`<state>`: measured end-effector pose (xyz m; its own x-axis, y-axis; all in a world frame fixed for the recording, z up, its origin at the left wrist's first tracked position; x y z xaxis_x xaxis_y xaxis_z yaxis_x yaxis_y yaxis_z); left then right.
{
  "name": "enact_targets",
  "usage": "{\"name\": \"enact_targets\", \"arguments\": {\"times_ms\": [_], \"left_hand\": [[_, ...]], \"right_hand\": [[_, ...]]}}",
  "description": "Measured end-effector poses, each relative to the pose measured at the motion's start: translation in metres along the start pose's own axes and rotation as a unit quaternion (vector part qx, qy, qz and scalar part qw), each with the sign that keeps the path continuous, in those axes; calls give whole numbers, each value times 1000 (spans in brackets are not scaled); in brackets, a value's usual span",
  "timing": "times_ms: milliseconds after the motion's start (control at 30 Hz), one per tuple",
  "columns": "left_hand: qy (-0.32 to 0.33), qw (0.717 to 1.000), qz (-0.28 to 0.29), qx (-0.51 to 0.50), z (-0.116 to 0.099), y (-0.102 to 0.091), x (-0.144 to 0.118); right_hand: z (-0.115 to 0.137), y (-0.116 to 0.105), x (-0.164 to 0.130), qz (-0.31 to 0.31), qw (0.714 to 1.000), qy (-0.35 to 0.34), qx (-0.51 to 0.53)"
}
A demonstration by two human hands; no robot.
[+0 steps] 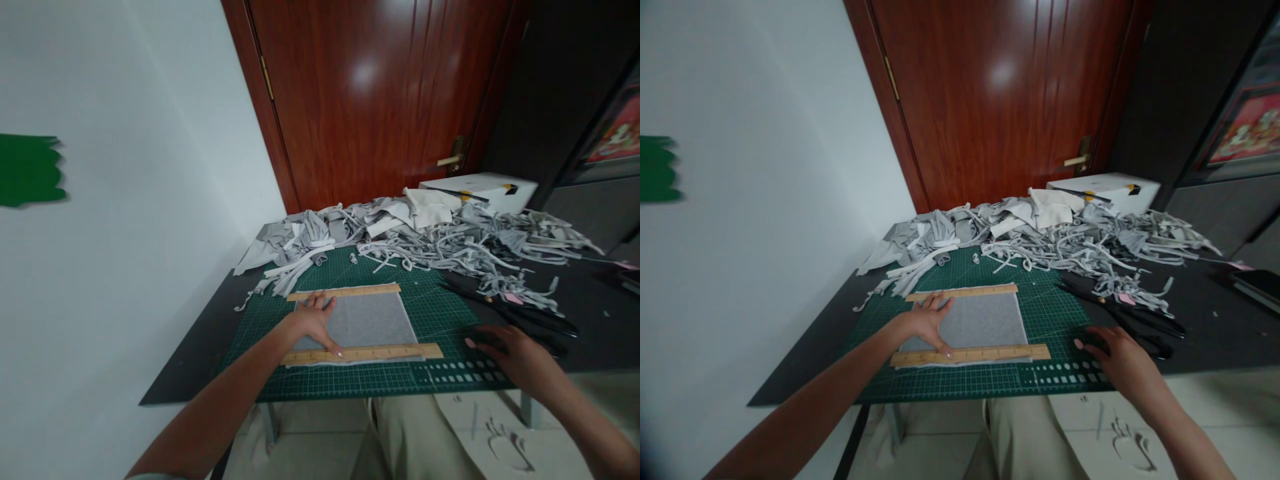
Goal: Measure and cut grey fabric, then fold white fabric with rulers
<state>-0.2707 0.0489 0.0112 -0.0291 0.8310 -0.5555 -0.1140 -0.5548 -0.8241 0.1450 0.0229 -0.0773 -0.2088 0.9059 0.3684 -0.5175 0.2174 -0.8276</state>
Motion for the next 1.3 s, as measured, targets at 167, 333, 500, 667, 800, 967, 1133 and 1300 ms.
{"name": "enact_targets", "arguments": {"times_ms": [167, 333, 500, 667, 800, 967, 1133, 1300], "left_hand": [[-3, 1000, 10, -4, -1, 0, -3], [0, 1000, 16, 12, -2, -3, -6], [-11, 1000, -4, 18, 0, -4, 1], [-9, 1000, -6, 15, 0, -3, 2], [-10, 1000, -5, 13, 0, -1, 4], [-10, 1000, -1, 16, 0, 0, 3], [-8, 1000, -1, 11, -2, 0, 2], [-15, 1000, 1, 16, -3, -1, 3]], "right_hand": [[-15, -3, 2, 54, 992, 72, 90], [-12, -31, 9, 25, 990, 73, 120], [9, -42, 12, 1, 992, 33, 119], [24, -20, 17, 39, 996, 26, 70], [29, -13, 23, 96, 992, 13, 86], [28, -12, 29, 116, 986, 1, 117], [66, -8, 35, 101, 978, -4, 185], [167, 16, 46, 158, 950, -152, 224]]}}
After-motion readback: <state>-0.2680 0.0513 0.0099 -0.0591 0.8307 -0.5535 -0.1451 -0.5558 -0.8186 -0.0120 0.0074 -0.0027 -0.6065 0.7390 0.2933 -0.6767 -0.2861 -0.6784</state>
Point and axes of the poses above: each hand's wrist, its own x-axis towards the middle knuckle, its own y-axis out of the palm, z = x × y, the point moved 2 cm from there along x, towards the middle knuckle, and after that the axes turned 12 degrees about -y, right-handed, at the moved point
